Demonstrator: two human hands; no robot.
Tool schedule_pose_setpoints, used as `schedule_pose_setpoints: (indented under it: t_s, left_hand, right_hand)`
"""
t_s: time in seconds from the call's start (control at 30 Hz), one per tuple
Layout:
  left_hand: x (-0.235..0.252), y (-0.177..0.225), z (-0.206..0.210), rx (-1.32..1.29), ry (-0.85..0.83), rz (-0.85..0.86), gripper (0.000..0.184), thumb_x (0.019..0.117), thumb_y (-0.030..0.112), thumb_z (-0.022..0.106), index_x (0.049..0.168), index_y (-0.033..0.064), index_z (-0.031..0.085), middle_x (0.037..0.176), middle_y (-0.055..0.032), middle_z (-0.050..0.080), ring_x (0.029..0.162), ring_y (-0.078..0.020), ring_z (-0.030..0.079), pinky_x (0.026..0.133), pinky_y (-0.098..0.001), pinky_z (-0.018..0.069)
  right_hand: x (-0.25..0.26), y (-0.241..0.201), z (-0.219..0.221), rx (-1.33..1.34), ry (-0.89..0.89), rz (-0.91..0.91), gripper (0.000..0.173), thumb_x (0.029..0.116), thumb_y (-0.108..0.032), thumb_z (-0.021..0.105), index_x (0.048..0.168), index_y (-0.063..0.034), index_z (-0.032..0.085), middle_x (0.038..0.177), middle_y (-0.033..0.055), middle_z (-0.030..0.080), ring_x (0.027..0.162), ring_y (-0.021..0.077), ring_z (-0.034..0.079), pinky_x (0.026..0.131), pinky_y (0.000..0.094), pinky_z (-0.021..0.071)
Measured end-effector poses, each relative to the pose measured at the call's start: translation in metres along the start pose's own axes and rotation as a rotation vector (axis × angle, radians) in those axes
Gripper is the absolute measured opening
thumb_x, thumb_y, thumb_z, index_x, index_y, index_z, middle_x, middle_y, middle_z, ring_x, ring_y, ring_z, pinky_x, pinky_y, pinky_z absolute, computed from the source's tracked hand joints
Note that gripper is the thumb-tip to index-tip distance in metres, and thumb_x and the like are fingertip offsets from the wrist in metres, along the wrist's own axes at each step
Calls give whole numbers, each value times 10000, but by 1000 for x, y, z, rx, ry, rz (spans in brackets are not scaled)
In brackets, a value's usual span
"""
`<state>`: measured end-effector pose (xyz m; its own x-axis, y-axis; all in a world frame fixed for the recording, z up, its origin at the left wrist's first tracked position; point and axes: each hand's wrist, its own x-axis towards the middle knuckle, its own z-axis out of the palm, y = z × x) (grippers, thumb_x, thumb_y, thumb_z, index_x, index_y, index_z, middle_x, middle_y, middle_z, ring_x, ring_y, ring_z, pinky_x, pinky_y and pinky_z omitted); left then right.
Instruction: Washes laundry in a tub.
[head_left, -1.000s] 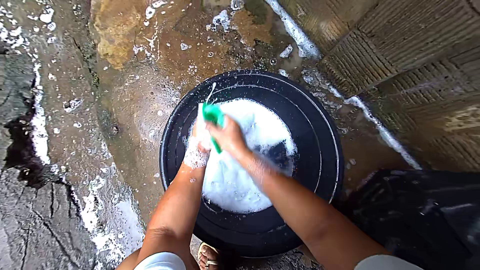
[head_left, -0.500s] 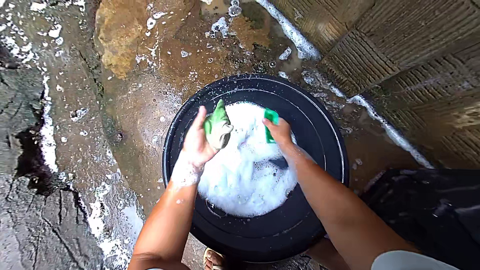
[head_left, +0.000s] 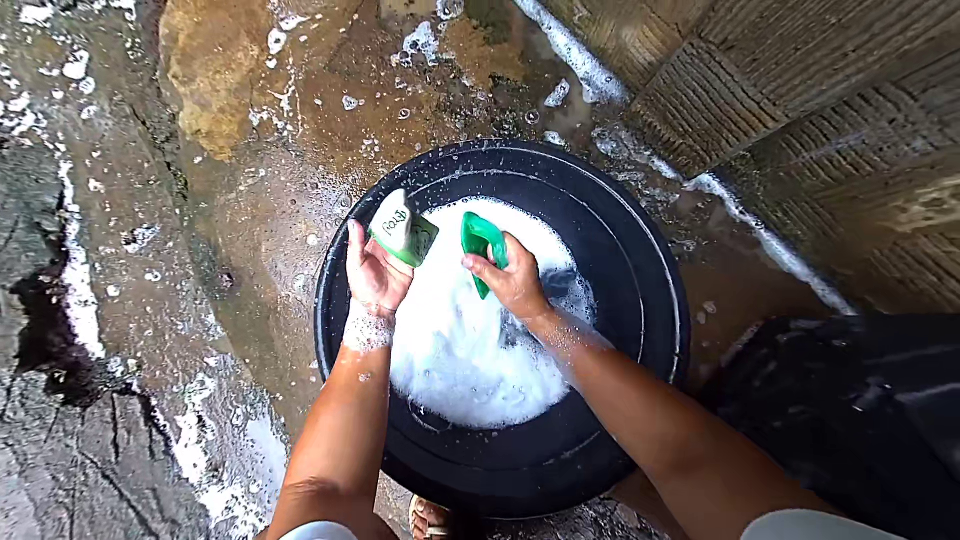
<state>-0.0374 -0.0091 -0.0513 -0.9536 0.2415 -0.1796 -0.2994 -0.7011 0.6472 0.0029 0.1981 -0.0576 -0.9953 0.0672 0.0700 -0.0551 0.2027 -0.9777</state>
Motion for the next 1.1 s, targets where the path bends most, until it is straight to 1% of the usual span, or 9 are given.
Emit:
schedule_pose_setpoints:
  t_s: [0.17,0.3,0.5,0.57,0.67,0.87,0.93,1.03,1.1]
  left_hand:
    - [17,-32,18,243,308,60,514,1109,515,250,1321,169,565,1140,-16,689,1052,-127,665,925,-370,568]
    - [13,-10,19,253,478,11,696,1048,683,176,1042,147,619,845,-8,675,791,-118,667,733,-356,586]
    - [-9,-40,20,538,300,-22,577,1102,532,192,1428,189,522,1254,-30,666,1122,-144,648,955,-426,560]
    - [-10,-30,19,577,334,-10,563,1096,550,248,1363,180,578,1185,-24,683,1054,-129,659,915,-401,566]
    - [1,-20,19,389,428,-35,467,1067,579,358,957,208,620,776,63,633,705,-42,621,657,-271,558]
    - [-6,-44,19,338,283,-128,444,1110,486,271,1336,244,567,1097,22,705,971,-110,683,828,-365,587]
    - [-2,-36,17,323,249,-110,423,1107,479,298,1267,228,598,1050,28,706,942,-95,686,819,-342,594]
    - [2,-27,18,282,298,-186,518,1059,611,340,913,198,618,746,30,631,672,-92,632,609,-312,562]
    - [-1,-21,15,202,187,-228,606,1043,673,279,937,196,637,772,19,648,703,-97,646,643,-317,575]
  right_hand:
    - [36,-49,45,-190,-205,167,486,948,-432,724,1135,8,636,863,187,671,774,326,669,692,562,549]
    - [-1,-40,54,-249,-297,324,542,912,-500,739,1122,-7,658,893,153,698,839,294,693,782,550,562]
    - [37,-52,53,-181,-135,288,585,953,-538,669,1178,0,624,931,220,670,836,379,669,708,592,545]
    - [21,-53,60,-174,-129,275,551,959,-509,678,1171,-2,627,901,201,675,804,361,676,686,584,556]
    - [-21,-41,60,-165,-204,352,479,911,-450,742,1082,-6,682,861,119,698,811,253,686,777,518,565]
    - [30,-47,49,-146,-111,344,567,948,-548,671,1158,-22,630,906,195,666,801,357,664,669,571,546]
    - [11,-42,49,-124,-118,364,503,948,-504,690,1106,-29,642,841,148,665,733,289,664,645,527,559]
    - [-12,-12,23,-122,-225,469,448,920,-425,752,1107,-22,693,887,113,708,818,219,687,799,486,573]
    - [0,19,-6,-246,-217,536,527,931,-471,733,1162,-1,676,960,184,711,885,313,696,838,575,561]
